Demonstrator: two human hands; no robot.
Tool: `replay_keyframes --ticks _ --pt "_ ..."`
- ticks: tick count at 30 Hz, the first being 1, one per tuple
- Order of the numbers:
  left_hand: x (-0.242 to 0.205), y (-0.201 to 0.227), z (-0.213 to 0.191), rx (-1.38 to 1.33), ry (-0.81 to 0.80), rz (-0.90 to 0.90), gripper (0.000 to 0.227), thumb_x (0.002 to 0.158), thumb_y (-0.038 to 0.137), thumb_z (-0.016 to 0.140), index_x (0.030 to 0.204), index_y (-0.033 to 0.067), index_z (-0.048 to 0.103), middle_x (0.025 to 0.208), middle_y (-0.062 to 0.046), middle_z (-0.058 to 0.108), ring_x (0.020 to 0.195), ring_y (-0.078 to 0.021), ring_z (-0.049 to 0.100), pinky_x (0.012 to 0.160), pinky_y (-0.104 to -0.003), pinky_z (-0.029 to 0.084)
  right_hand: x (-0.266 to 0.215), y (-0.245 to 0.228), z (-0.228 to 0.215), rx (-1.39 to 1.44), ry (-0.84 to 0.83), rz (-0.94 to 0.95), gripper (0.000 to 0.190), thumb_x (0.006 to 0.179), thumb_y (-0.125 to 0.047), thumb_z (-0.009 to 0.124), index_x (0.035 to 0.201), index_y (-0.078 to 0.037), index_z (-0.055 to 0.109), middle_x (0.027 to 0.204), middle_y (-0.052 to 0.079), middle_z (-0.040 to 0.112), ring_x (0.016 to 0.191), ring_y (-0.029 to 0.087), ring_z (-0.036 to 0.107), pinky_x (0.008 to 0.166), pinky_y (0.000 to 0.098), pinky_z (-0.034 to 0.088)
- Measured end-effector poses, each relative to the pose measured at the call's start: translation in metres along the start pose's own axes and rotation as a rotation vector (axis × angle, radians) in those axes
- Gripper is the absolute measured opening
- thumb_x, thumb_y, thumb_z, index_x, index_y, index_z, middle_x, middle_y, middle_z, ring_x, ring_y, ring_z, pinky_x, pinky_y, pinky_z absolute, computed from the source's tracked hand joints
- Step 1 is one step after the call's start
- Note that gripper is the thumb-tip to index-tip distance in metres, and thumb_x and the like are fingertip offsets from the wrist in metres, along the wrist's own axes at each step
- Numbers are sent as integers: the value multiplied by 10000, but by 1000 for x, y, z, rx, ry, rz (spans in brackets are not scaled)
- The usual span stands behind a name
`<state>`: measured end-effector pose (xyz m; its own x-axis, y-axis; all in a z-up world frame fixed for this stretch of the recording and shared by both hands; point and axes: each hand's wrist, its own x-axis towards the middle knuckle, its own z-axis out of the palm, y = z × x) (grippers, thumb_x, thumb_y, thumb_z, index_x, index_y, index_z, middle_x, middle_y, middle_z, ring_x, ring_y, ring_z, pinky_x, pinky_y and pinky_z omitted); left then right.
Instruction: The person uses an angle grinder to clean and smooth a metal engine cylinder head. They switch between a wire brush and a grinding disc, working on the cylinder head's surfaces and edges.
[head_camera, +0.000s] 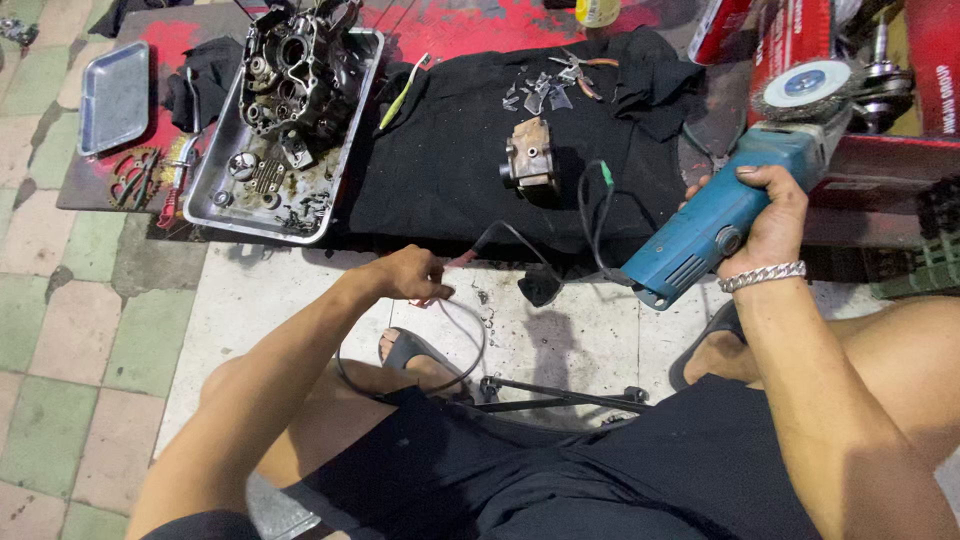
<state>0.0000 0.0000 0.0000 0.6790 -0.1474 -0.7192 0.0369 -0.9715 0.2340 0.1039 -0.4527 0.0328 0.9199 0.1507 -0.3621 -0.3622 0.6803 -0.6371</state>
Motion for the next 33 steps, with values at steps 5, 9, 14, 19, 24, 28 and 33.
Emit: replay_keyframes --ticks 5,9,14,19,24,28,33 --pt "105 -56 83 285 56 34 416 855 406 754 1095 67 771 1108 -192 784 1008 -303 769 893 -404 592 -10 -7 8 -19 -54 -3 439 802 -273 679 1139 -5 590 1005 141 674 924 299 693 921 470 582" --pt "172 -93 173 314 77 -239 471 810 398 785 1155 81 730 1143 -191 763 1041 -319 745 910 -421 584 -30 -8 17 -54 30 72 525 787 -266 657 1215 34 607 1042 160 721 897 279 687 854 452 569" --pt "220 -109 206 365 -219 -171 574 754 387 823 1230 100 679 1188 -191 737 1082 -338 714 931 -443 573 -30 -1 27 -118 102 73 575 779 -233 637 1278 45 566 1099 162 710 989 295 713 919 431 563" --pt "226 -25 116 420 -288 240 470 797 382 763 1135 56 782 1196 -193 753 1107 -334 723 955 -425 568 -12 22 63 -112 325 144 522 772 -270 644 1191 38 605 987 169 707 884 295 703 858 443 593" --pt "43 78 -56 63 504 671 749 751 255 804 1376 10 471 1128 -245 697 1021 -435 673 894 -519 525 -8 59 96 30 202 12 372 803 -222 689 1101 -12 615 979 136 701 898 289 710 847 456 602" --pt "-44 116 -76 -51 393 977 1065 751 280 806 1588 -16 218 1150 -267 667 984 -435 666 908 -513 514 -13 79 93 -61 112 35 383 787 -234 664 1073 21 656 988 152 721 882 283 712 842 424 591" --pt "-43 127 -23 -193 490 969 1047 829 364 826 1603 11 216 1305 -321 618 1032 -454 672 905 -494 552 -9 96 66 -182 124 208 420 775 -298 641 1037 30 669 900 178 707 797 310 701 784 431 587"
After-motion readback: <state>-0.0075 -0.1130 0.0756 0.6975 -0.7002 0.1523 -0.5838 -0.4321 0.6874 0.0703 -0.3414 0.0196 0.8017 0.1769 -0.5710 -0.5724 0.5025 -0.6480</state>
